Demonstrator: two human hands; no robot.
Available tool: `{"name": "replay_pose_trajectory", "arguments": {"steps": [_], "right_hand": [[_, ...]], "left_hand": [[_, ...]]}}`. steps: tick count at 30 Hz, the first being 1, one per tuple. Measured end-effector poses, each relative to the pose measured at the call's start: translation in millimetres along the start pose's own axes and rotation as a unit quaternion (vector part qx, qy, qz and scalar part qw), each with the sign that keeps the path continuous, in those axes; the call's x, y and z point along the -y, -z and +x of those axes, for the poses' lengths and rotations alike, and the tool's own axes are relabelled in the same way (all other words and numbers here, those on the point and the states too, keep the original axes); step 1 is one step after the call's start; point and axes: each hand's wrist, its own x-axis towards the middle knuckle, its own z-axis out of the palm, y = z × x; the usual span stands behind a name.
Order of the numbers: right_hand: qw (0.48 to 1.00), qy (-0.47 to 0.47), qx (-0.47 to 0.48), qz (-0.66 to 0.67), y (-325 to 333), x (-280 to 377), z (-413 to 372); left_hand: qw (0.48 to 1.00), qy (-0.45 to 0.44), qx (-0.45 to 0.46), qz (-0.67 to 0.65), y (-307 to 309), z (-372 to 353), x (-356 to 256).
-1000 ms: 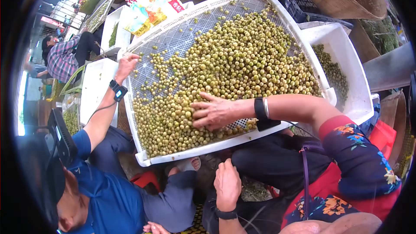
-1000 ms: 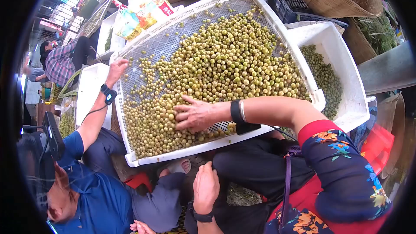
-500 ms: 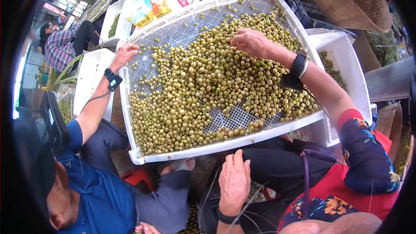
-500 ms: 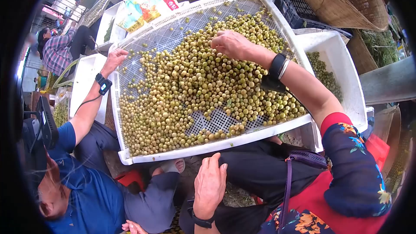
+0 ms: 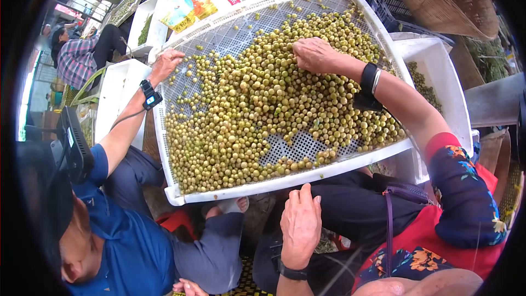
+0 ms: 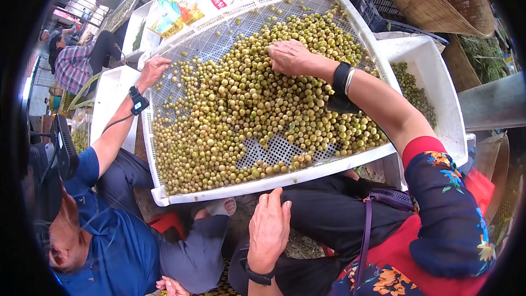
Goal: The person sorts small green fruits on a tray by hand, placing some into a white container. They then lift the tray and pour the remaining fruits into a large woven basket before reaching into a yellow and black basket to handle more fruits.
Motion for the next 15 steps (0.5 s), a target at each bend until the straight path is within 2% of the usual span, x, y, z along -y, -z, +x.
{"name": "replay_pose_trajectory", "arguments": {"steps": [1, 2, 3, 5, 6, 7, 9, 10, 13, 15], "right_hand": [[0.999, -0.033, 0.010, -0.013, 5, 3, 1], [0.984, -0.148, 0.092, 0.028, 13, 4, 5], [0.984, -0.146, 0.094, 0.026, 19, 4, 4], [0.973, -0.193, -0.056, 0.118, 25, -10, -9], [0.980, -0.173, -0.019, 0.098, 30, -17, -15], [0.980, -0.173, -0.021, 0.093, 28, -19, -21], [0.992, -0.064, -0.025, 0.104, 20, -15, -34], [0.990, -0.041, -0.018, 0.130, 31, -3, -40], [0.993, 0.006, -0.055, 0.104, 31, 4, -50], [0.993, 0.000, -0.055, 0.100, 26, 0, -56]], "left_hand": [[1.000, 0.001, 0.000, 0.000, 0, 0, 0], [1.000, 0.001, -0.001, -0.001, 0, 1, -1], [1.000, -0.005, -0.004, -0.006, 1, 1, -3], [1.000, -0.012, -0.007, -0.014, 1, 1, -5], [1.000, -0.015, -0.001, -0.010, 3, 1, -9], [1.000, -0.022, 0.002, -0.004, 3, 2, -10], [0.999, -0.034, -0.006, -0.008, 2, 5, -13], [0.999, -0.040, -0.009, -0.010, 2, 5, -13], [0.999, -0.039, -0.010, -0.004, 2, 7, -16], [0.999, -0.038, -0.007, -0.006, 2, 7, -16]]}}
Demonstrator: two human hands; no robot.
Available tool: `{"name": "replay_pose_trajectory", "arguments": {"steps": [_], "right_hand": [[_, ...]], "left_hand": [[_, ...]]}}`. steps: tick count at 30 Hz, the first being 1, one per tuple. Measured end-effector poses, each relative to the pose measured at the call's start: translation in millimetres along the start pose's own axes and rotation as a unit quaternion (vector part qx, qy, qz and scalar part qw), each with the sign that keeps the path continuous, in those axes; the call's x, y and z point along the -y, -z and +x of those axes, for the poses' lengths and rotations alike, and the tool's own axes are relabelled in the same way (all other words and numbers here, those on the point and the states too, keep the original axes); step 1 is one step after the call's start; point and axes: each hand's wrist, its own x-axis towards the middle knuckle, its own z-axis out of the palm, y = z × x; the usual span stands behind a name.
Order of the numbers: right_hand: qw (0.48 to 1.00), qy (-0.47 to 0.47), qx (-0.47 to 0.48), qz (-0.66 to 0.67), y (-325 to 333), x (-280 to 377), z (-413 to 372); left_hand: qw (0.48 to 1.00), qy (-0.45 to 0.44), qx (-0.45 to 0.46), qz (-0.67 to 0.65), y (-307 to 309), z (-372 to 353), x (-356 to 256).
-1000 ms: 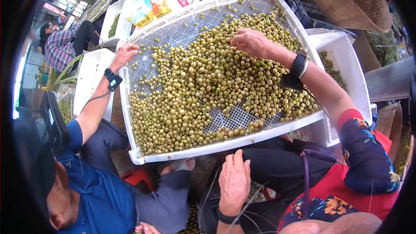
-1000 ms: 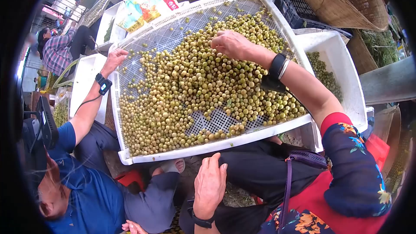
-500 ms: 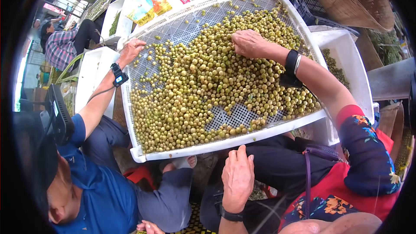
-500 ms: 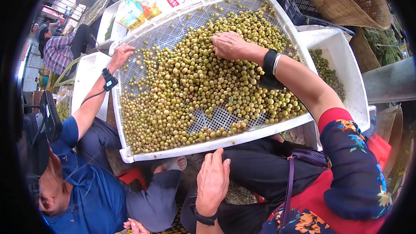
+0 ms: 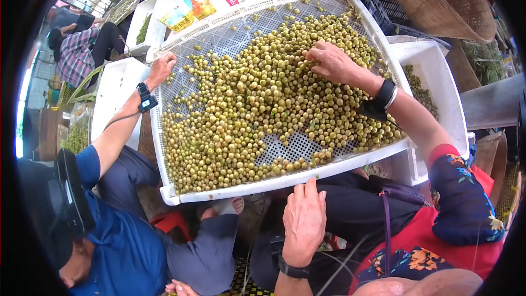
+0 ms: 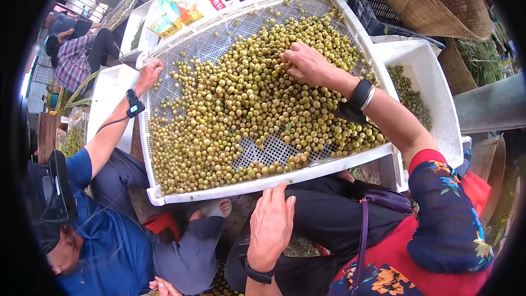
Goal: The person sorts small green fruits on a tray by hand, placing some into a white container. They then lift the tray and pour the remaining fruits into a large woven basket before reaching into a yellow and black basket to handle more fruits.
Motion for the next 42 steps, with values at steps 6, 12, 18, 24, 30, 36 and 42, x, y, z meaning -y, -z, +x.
{"name": "replay_pose_trajectory", "arguments": {"steps": [6, 12, 18, 24, 30, 36, 42], "right_hand": [[1.000, 0.019, -0.023, -0.004, 2, 11, 2], [0.999, 0.033, -0.018, 0.001, -16, 35, 25], [0.998, -0.007, 0.024, -0.049, -28, 37, 30], [0.993, 0.017, 0.022, -0.113, -33, 25, 26], [0.990, -0.073, -0.087, -0.079, -15, 20, 20], [0.990, -0.067, -0.038, 0.121, -11, 28, 11], [0.993, -0.055, -0.051, 0.096, -18, 48, 14]], "left_hand": [[1.000, 0.001, 0.000, 0.008, -1, 3, -1], [1.000, -0.003, 0.001, 0.013, -6, 14, -5], [1.000, -0.022, -0.001, -0.015, -17, 23, -9], [0.999, -0.033, -0.005, -0.023, -20, 28, -13], [0.999, -0.031, 0.005, -0.019, -24, 32, -18], [0.998, -0.054, -0.022, -0.010, -31, 38, -16], [0.997, -0.055, -0.041, -0.034, -32, 45, -13]]}}
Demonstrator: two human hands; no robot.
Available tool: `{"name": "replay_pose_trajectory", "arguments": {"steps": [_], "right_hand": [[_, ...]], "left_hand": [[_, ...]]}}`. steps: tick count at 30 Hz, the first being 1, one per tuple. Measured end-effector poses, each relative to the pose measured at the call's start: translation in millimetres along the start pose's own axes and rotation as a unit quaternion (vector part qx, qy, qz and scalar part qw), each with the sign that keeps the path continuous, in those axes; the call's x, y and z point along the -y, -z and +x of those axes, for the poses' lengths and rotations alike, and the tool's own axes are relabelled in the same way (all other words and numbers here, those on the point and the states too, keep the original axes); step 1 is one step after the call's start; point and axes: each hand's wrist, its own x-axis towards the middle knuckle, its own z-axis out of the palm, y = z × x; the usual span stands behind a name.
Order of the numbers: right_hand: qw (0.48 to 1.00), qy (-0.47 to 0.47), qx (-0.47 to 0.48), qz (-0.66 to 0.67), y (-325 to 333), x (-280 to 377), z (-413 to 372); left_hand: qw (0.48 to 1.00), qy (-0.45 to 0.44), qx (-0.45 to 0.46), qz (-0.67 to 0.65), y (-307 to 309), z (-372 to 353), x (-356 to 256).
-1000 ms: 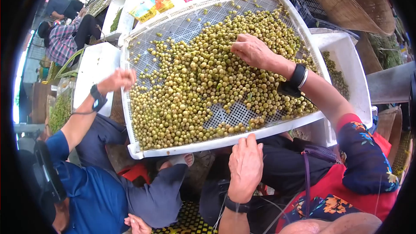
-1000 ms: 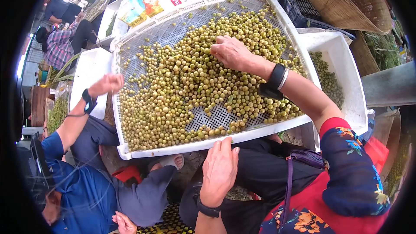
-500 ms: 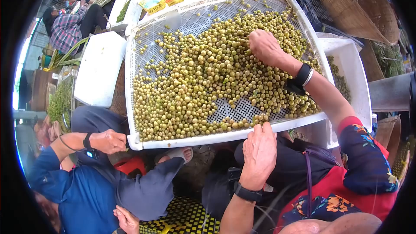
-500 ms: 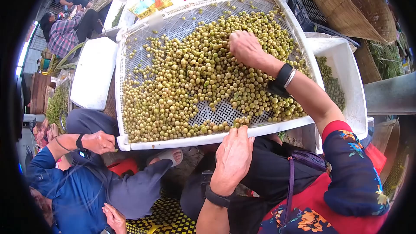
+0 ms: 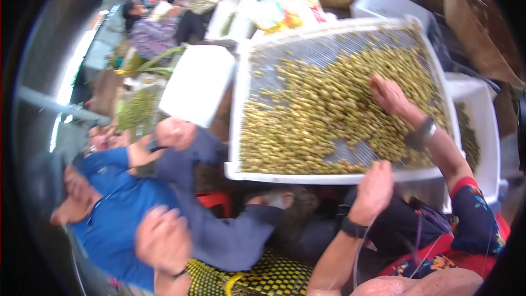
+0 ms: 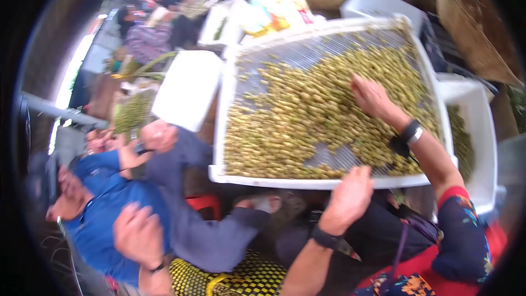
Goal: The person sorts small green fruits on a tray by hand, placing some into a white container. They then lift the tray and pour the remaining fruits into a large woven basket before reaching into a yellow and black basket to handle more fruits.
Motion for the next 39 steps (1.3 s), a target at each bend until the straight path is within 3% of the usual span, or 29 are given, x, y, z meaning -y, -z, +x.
{"name": "replay_pose_trajectory", "arguments": {"steps": [2, 6, 8, 11, 14, 16, 18, 20, 22, 23, 25, 26, 27, 30, 36, 37, 39], "right_hand": [[0.998, 0.025, 0.050, 0.016, -19, 11, -6], [0.971, 0.221, 0.091, -0.010, -59, 65, -16], [0.945, 0.309, 0.109, -0.016, -69, 108, -26], [0.894, 0.407, 0.169, -0.077, -84, 131, -32], [0.896, 0.396, 0.190, -0.066, -97, 110, -30], [0.897, 0.402, 0.132, -0.125, -88, 98, -23], [0.916, 0.330, 0.175, -0.145, -62, 93, -12], [0.925, 0.277, 0.172, -0.197, -56, 71, 2], [0.939, 0.156, 0.140, -0.273, -56, 62, 22], [0.947, 0.142, 0.097, -0.271, -54, 46, 22], [0.953, 0.174, 0.033, -0.244, -36, 38, 17], [0.961, 0.081, 0.142, -0.222, -34, 31, 15], [0.966, 0.065, 0.198, -0.152, -39, 23, 14], [0.959, 0.171, 0.206, -0.098, -33, 33, -16], [0.870, 0.219, 0.409, -0.165, 25, 40, -48], [0.875, 0.255, 0.372, -0.176, 29, 22, -50], [0.847, 0.226, 0.411, -0.251, 45, 8, -41]], "left_hand": [[0.999, -0.020, -0.016, -0.019, -7, 5, 11], [0.999, 0.003, -0.034, 0.009, -8, 14, 6], [0.996, 0.030, 0.007, 0.081, -20, 18, 2], [0.991, 0.087, 0.073, 0.073, -13, 17, 3], [0.994, 0.092, 0.025, 0.055, -13, 12, 9], [0.995, 0.090, -0.017, 0.042, -14, 12, 15], [0.997, 0.070, 0.022, -0.013, -8, 16, 9], [0.999, 0.043, -0.007, -0.025, 7, 13, 3], [0.985, -0.114, 0.027, 0.130, -16, 22, 26], [0.994, -0.077, -0.018, 0.076, -39, 26, 37], [0.995, -0.018, 0.076, 0.058, -9, 17, 13], [0.999, 0.033, 0.026, 0.011, -9, 15, 6], [0.999, 0.024, 0.021, 0.010, -10, 10, 5], [1.000, 0.005, 0.012, 0.008, -10, 13, 3], [0.999, 0.000, 0.032, 0.005, -15, 12, -4], [1.000, -0.007, 0.022, -0.002, -17, 11, -3], [1.000, -0.006, 0.011, -0.007, -23, 10, -2]]}}
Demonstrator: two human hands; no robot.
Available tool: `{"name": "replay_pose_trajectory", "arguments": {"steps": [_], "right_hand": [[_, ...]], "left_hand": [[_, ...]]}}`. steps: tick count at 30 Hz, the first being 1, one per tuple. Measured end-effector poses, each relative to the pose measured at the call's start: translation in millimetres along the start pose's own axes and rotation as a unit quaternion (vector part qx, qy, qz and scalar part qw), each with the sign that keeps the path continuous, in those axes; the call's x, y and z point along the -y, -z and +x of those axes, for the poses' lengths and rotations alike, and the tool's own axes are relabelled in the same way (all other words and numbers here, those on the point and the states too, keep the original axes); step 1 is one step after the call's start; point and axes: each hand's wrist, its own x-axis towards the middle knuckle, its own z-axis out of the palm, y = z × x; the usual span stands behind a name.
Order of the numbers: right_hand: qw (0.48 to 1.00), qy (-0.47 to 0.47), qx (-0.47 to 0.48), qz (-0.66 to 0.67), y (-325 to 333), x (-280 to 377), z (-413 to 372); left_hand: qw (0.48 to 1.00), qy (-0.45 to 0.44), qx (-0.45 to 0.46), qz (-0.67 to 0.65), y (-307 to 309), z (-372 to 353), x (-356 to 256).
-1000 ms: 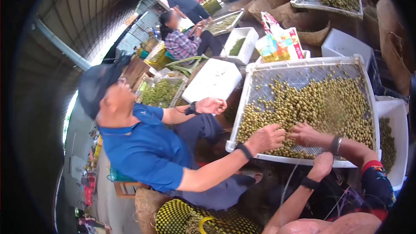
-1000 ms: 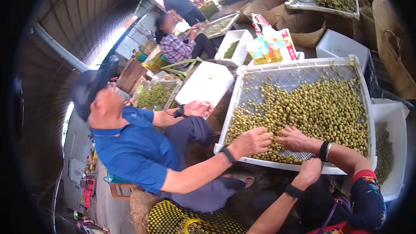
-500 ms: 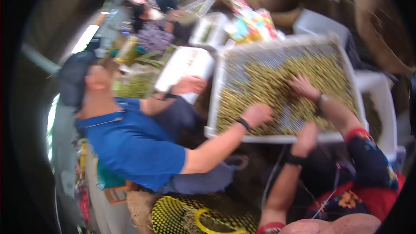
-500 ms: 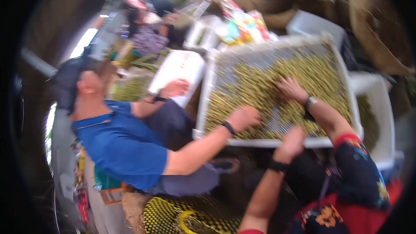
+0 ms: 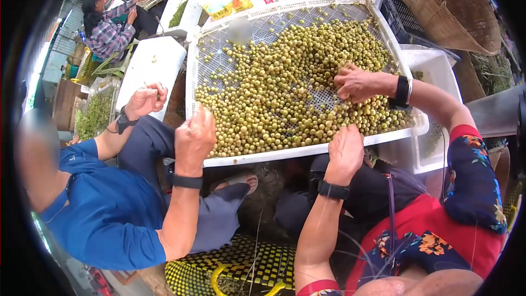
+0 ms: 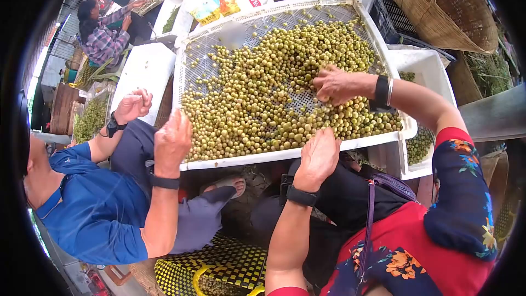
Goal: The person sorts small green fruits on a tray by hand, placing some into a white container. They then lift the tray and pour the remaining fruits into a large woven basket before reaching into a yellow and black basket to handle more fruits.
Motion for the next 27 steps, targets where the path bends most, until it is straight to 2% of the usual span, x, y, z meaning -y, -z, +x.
{"name": "replay_pose_trajectory", "arguments": {"steps": [1, 3, 4, 5, 7, 8, 11, 13, 17, 19, 21, 22, 23, 24, 27], "right_hand": [[0.999, -0.023, 0.012, -0.042, 3, -10, -2], [0.997, -0.074, -0.028, -0.021, 11, -29, -1], [0.988, -0.065, -0.101, -0.098, 16, -33, 1], [0.988, -0.065, -0.099, -0.098, 27, -27, 6], [0.970, -0.092, -0.221, 0.051, 51, -8, 25], [0.961, -0.102, -0.219, 0.135, 59, 9, 33], [0.954, -0.037, -0.230, 0.190, 38, 35, 65], [0.945, -0.016, -0.278, 0.171, 22, 42, 88], [0.934, -0.063, -0.296, 0.188, 7, 47, 116], [0.947, -0.048, -0.285, 0.136, -3, 44, 128], [0.952, -0.045, -0.269, 0.136, -18, 34, 136], [0.941, -0.056, -0.296, 0.157, -20, 35, 135], [0.938, -0.086, -0.292, 0.165, -11, 39, 129], [0.947, -0.113, -0.249, 0.167, -11, 36, 129], [0.948, -0.089, -0.269, 0.146, 18, 56, 117]], "left_hand": [[1.000, 0.000, -0.001, -0.002, -2, 1, 0], [1.000, 0.024, 0.015, 0.013, -4, 4, -2], [1.000, 0.025, 0.015, 0.011, -5, 6, -3], [0.999, 0.025, 0.022, 0.017, -6, 7, -4], [0.999, 0.025, 0.029, 0.022, -7, 8, -6], [0.999, 0.022, 0.032, 0.024, -8, 9, -6], [0.998, 0.024, 0.041, 0.036, -12, 10, -7], [0.998, 0.015, 0.041, 0.053, -13, 9, -8], [0.996, 0.036, 0.069, 0.053, -9, 9, -13], [0.994, 0.029, 0.070, 0.076, -7, 7, -16], [0.994, 0.034, 0.065, 0.080, -15, 10, -12], [0.995, 0.025, 0.065, 0.078, -12, 8, -13], [0.996, 0.026, 0.054, 0.067, -21, 11, -6], [0.997, 0.027, 0.057, 0.052, -20, 11, -5], [0.998, 0.030, 0.046, 0.039, -21, 11, -3]]}}
